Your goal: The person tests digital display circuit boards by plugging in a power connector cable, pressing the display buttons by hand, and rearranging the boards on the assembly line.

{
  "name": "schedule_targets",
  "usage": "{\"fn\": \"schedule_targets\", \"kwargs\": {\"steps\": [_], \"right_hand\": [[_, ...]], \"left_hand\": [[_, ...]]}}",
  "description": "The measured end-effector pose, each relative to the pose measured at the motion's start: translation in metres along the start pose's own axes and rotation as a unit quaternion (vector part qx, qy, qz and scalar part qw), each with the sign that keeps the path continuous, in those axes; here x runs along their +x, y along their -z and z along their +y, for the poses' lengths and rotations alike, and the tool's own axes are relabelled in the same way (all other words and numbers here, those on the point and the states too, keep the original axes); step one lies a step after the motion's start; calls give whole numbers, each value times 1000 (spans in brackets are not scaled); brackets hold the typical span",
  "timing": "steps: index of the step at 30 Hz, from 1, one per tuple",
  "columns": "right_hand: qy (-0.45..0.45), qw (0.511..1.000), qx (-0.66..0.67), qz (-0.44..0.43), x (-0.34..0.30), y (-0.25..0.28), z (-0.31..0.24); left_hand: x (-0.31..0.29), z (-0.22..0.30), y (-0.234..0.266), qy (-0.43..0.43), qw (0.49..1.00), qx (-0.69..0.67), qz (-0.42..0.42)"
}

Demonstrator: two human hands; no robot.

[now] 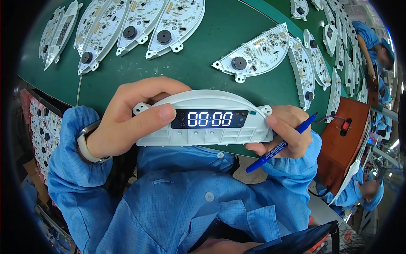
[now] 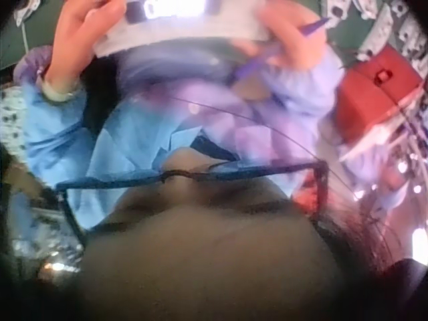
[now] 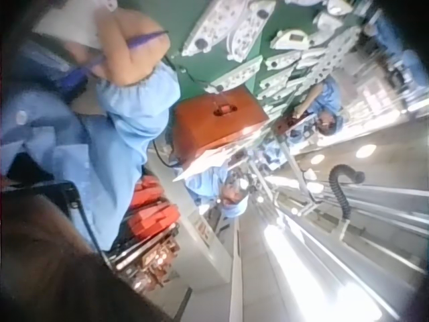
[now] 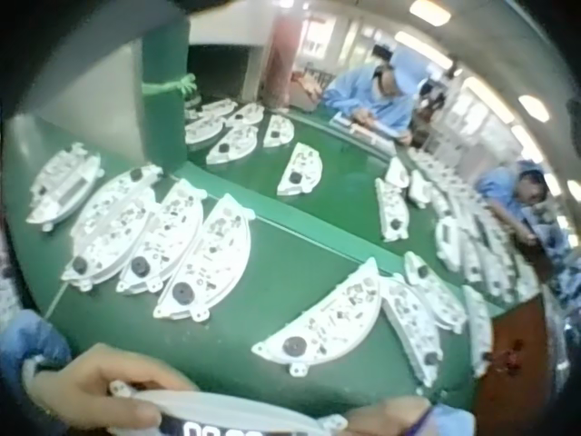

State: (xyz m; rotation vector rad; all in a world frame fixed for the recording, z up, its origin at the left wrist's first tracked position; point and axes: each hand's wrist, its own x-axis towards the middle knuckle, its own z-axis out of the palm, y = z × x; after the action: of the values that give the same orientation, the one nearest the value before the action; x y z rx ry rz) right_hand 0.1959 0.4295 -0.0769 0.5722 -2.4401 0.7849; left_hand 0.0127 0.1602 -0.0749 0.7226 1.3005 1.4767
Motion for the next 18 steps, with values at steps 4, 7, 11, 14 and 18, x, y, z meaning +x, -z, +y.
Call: {"fn": "schedule_targets", "kwargs": {"steps": [4,7,11,14,18], "right_hand": [[-4,1000,0,-3,1,2,-2],[-8,1000,8,-5,0,2,-1],[-95,994,50,6,-3,-2,3],[-216,972,91,6,-5,-4,5],[-245,960,131,-27,-3,0,9]], "left_hand": [[0,-2,1,-7,1000,5,-1],[-1,-3,2,1,1000,-4,1],[3,-3,5,-71,996,51,10],[14,-4,11,-226,939,255,-44],[15,0,9,-315,768,545,-121]]}}
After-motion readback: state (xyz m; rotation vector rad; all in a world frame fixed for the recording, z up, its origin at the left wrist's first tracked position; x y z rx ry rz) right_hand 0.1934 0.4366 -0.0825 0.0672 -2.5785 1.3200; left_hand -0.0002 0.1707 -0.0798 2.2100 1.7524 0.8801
